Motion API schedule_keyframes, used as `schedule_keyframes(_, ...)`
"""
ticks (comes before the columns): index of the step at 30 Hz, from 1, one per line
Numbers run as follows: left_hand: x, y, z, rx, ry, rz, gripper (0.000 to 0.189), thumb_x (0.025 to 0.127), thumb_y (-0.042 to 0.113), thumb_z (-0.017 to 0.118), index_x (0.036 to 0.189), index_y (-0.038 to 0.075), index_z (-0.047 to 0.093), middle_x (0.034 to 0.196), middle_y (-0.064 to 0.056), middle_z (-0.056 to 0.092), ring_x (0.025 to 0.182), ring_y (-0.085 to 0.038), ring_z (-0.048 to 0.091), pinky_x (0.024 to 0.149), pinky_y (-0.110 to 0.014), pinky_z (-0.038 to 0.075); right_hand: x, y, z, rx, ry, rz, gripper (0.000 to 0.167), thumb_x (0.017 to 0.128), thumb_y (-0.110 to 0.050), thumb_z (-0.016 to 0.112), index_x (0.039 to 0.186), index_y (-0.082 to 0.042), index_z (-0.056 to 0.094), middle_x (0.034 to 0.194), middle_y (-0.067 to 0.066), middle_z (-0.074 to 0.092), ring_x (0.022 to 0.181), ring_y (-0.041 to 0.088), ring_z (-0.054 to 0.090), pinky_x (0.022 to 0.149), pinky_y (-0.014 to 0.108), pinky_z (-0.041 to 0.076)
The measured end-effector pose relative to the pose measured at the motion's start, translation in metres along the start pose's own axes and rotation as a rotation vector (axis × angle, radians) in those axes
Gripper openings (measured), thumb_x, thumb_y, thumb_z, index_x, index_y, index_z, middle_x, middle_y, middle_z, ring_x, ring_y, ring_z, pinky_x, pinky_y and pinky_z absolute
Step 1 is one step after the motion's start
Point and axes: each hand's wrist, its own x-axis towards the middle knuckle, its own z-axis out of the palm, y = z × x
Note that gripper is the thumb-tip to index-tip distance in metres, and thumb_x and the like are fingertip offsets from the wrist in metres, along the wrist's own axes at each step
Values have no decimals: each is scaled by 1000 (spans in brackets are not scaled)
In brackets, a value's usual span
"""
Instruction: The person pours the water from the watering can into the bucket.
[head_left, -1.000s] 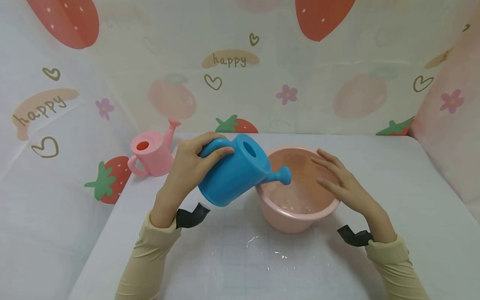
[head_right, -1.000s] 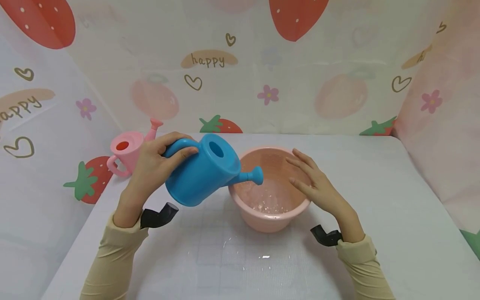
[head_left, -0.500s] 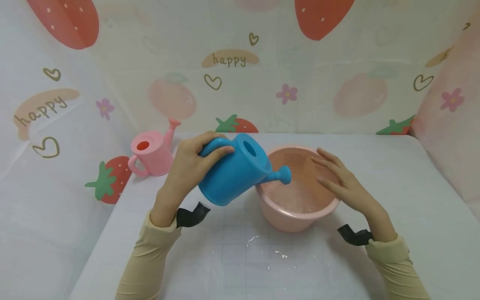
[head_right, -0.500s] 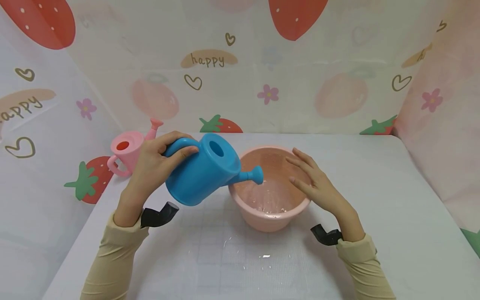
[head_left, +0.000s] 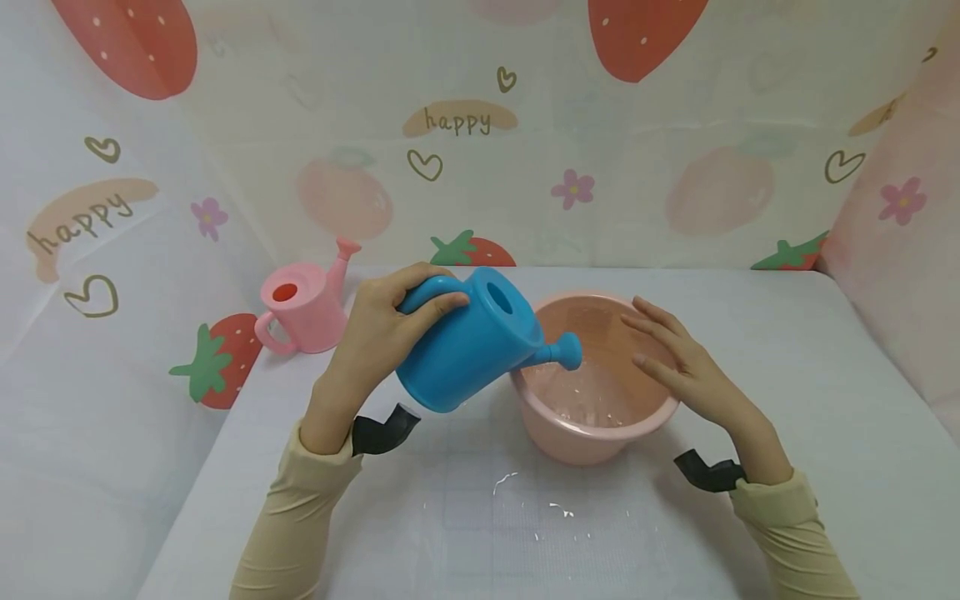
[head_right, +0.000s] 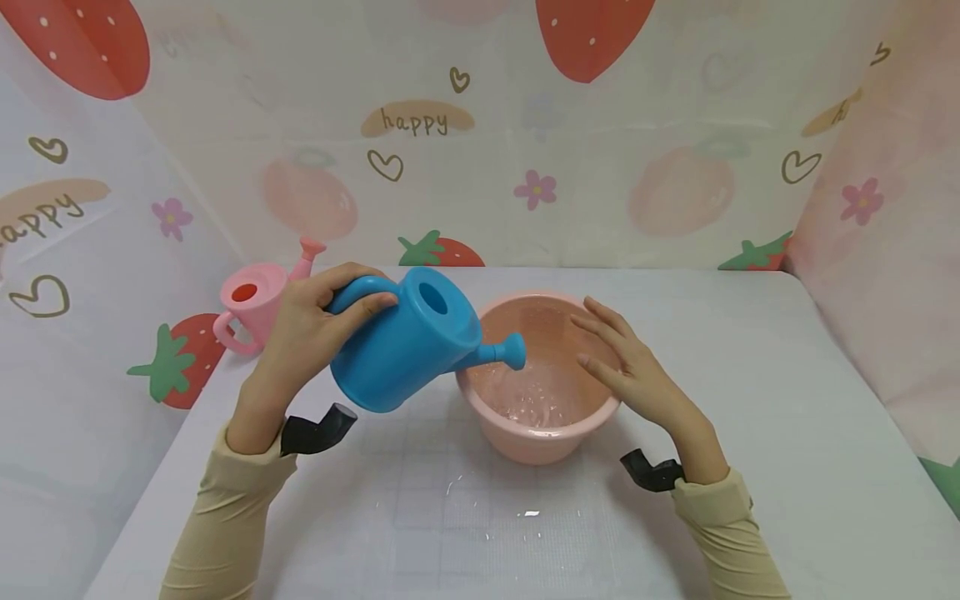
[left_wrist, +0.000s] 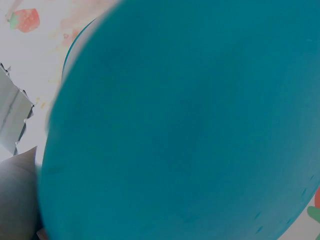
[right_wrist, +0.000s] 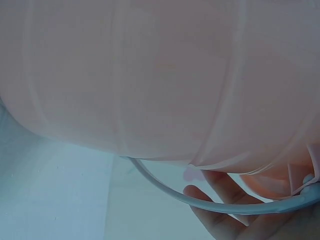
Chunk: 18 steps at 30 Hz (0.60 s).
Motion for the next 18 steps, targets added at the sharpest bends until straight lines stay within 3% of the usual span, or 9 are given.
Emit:
schedule_keyframes(11, 1, 2, 0, 15, -4, 25, 28, 83, 32, 68, 106, 16, 66, 97, -4, 68, 89, -20, 65, 82, -42, 53, -1, 3, 1, 2, -2, 21, 53, 91, -8, 57, 140, -16, 41, 152, -9, 18, 141, 19, 14, 101, 66, 23)
schedule_keyframes(18, 2, 2, 0, 10, -5, 12, 28, 82, 30, 69, 105, 15, 66, 98, -4, 68, 90, -22, 65, 82, -44, 53, 0, 2, 0, -3, 0, 8, 53, 90, -8, 58, 139, -15, 41, 152, -5, 19, 141, 24, 15, 99, 67, 24)
